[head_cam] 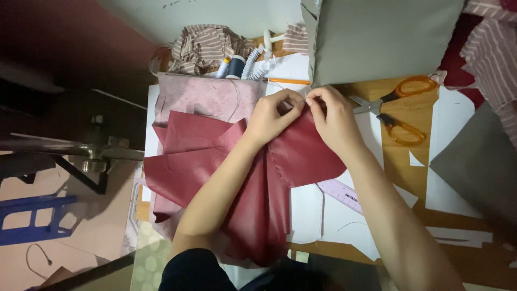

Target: Folding and aligning the edges of red leather pieces on a workshop table

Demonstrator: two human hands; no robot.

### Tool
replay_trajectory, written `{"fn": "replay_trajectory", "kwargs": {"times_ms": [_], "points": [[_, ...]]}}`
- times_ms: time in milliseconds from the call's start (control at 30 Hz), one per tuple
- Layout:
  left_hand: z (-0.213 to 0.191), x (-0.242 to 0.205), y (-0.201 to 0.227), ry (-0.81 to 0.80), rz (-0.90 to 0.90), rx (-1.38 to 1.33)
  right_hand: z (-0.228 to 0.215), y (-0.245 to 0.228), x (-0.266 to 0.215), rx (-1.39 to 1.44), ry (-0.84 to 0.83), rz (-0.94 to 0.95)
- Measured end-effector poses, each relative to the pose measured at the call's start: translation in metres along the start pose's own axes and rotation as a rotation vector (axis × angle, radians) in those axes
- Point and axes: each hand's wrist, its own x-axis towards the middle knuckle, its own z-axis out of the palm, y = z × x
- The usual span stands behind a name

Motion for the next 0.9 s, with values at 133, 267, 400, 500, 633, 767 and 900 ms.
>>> {"fn": "replay_trajectory", "kwargs": {"times_ms": [133, 267, 400, 500, 633, 767, 900], "points": [[0.0, 0.0, 0.0, 0.007, -0.005, -0.079, -0.002, -0.003, 0.002, 0.051, 0.005, 0.017], [0.0, 0.001, -0.003, -0.004, -0.015, -0.091, -0.001, -0.001, 0.001, 0.088, 0.039, 0.031], [0.0, -0.001, 0.002, 0.023, -0.021, -0.129, 0.001, -0.002, 0.001, 0.083, 0.048, 0.051], [-0.001, 0.001, 0.004, 0.078, 0.01, -0.119, -0.004, -0.009, 0.003, 0.112, 0.049, 0.062], [0.001, 0.002, -0.001, 0.084, 0.047, -0.082, -0.003, -0.006, 0.005, 0.102, 0.071, 0.037], [0.001, -0.001, 0.0, 0.142, 0.05, -0.063, -0.007, -0.016, 0.005, 0.093, 0.07, 0.049], [0.002, -0.001, -0.003, 0.175, 0.103, -0.063, -0.007, -0.017, 0.007, 0.075, 0.066, 0.024]]}}
